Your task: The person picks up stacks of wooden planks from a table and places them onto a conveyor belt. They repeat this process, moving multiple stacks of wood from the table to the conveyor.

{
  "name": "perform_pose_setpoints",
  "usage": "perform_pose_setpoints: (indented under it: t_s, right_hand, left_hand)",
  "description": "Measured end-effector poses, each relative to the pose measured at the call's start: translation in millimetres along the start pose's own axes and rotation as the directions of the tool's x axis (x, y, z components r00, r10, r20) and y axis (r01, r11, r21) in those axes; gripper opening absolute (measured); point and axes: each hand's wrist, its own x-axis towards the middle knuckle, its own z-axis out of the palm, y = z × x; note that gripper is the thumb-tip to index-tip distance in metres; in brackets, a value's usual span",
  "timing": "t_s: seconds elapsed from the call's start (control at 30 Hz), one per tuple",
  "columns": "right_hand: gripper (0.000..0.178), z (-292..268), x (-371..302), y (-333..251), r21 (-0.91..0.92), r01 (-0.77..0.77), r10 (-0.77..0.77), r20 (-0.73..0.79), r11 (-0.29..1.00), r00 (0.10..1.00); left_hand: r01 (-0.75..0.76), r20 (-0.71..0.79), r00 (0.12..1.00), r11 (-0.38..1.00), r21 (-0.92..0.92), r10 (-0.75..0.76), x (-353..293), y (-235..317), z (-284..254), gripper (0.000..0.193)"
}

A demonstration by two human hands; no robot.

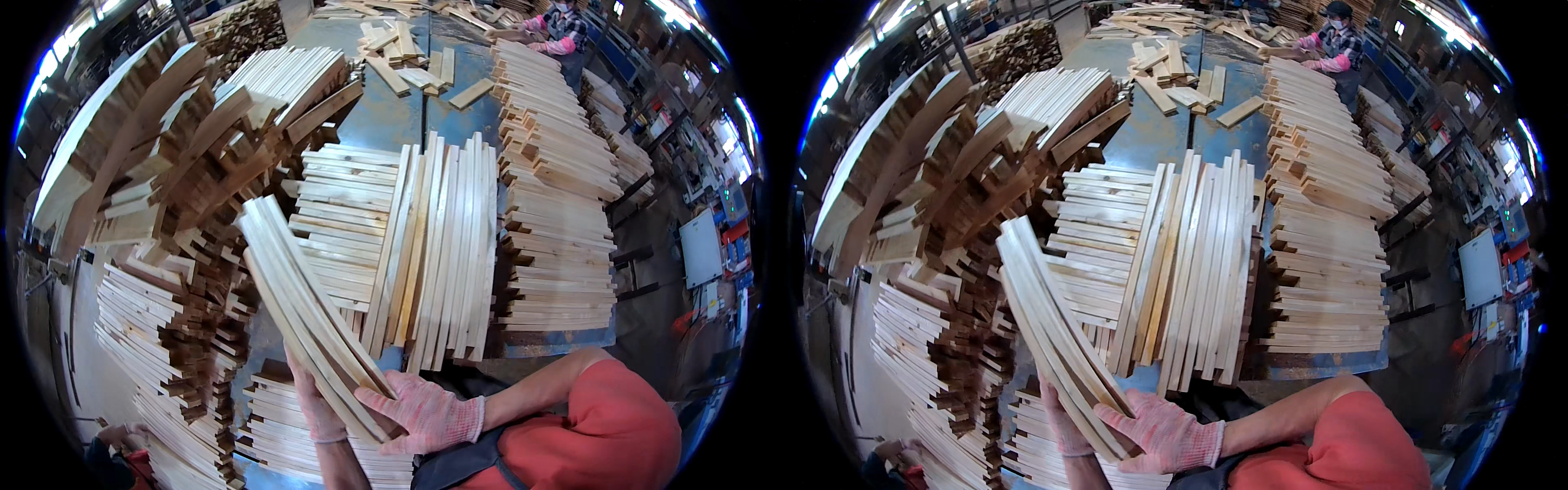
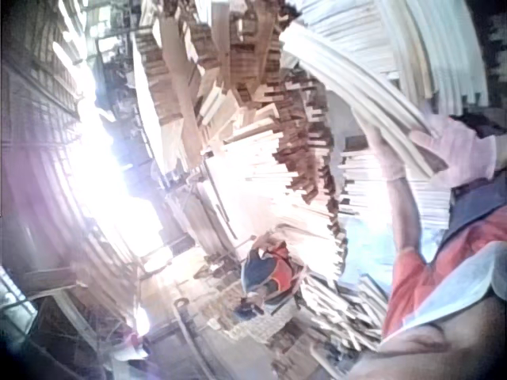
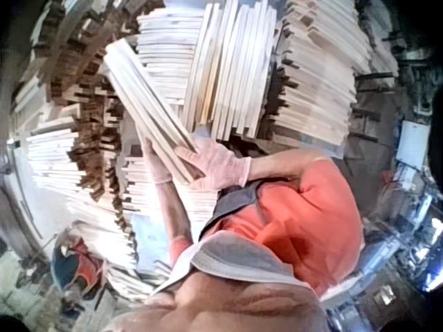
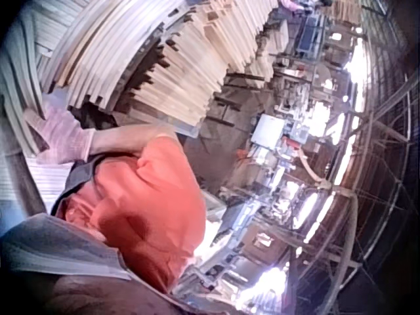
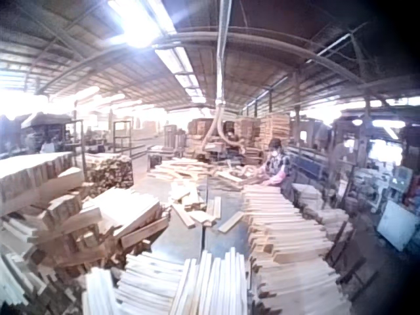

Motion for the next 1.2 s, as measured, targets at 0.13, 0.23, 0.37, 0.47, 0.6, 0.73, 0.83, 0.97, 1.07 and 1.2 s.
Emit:
perform_pose_setpoints:
  t_s: [0.13,0.23,0.37,0.47,0.6,0.73,0.83,0.97,1.07,1.2]
  right_hand:
    - [0.097,-15.5,23.1,-2.4,-0.017,-0.009,0.006,-0.152,1.0,0.988]
    - [0.097,-25.3,54.4,7.2,-0.062,-0.097,0.072,-0.316,0.993,0.946]
    - [0.096,-48.2,91.0,18.5,-0.117,-0.183,0.137,-0.325,0.976,0.936]
    - [0.083,-58.4,101.0,67.3,-0.1,-0.263,0.236,-0.221,0.96,0.946]
    - [0.073,-58.0,90.2,91.5,-0.03,-0.175,0.163,-0.241,0.984,0.957]
    - [0.065,-55.5,64.4,111.8,0.011,-0.08,0.08,-0.282,0.997,0.956]
    - [0.058,-67.4,43.9,92.7,0.046,-0.061,0.073,-0.329,0.997,0.941]
    - [0.061,-50.7,25.0,109.1,0.108,-0.202,0.229,-0.41,0.973,0.883]
    - [0.069,-42.6,20.6,128.4,0.084,-0.184,0.201,-0.492,0.979,0.847]
    - [0.079,-33.1,32.6,139.5,-0.085,-0.252,0.163,-0.559,0.964,0.813]
  left_hand:
    - [0.204,0.231,0.953,0.979,-0.005,-0.197,51.5,36.3,41.4,0.073]
    - [0.193,0.391,0.888,0.968,0.163,-0.243,114.5,53.4,63.6,0.067]
    - [0.124,0.391,0.864,0.887,0.445,-0.317,206.4,58.5,61.2,0.067]
    - [0.131,0.131,0.875,0.488,0.863,-0.466,225.0,38.8,95.4,0.07]
    - [-0.072,0.279,0.866,0.449,0.891,-0.415,218.1,19.4,83.2,0.065]
    - [-0.088,0.219,0.929,0.397,0.914,-0.299,183.5,24.8,100.3,0.071]
    - [-0.179,0.195,0.973,0.134,0.975,-0.125,187.6,15.0,71.6,0.104]
    - [-0.172,0.159,0.985,0.268,0.948,0.07,164.1,49.4,27.6,0.1]
    - [-0.267,-0.015,0.733,0.308,0.913,0.68,130.9,90.3,-65.6,0.075]
    - [0.238,-0.144,0.361,0.058,0.97,0.921,84.6,176.4,-230.7,0.106]
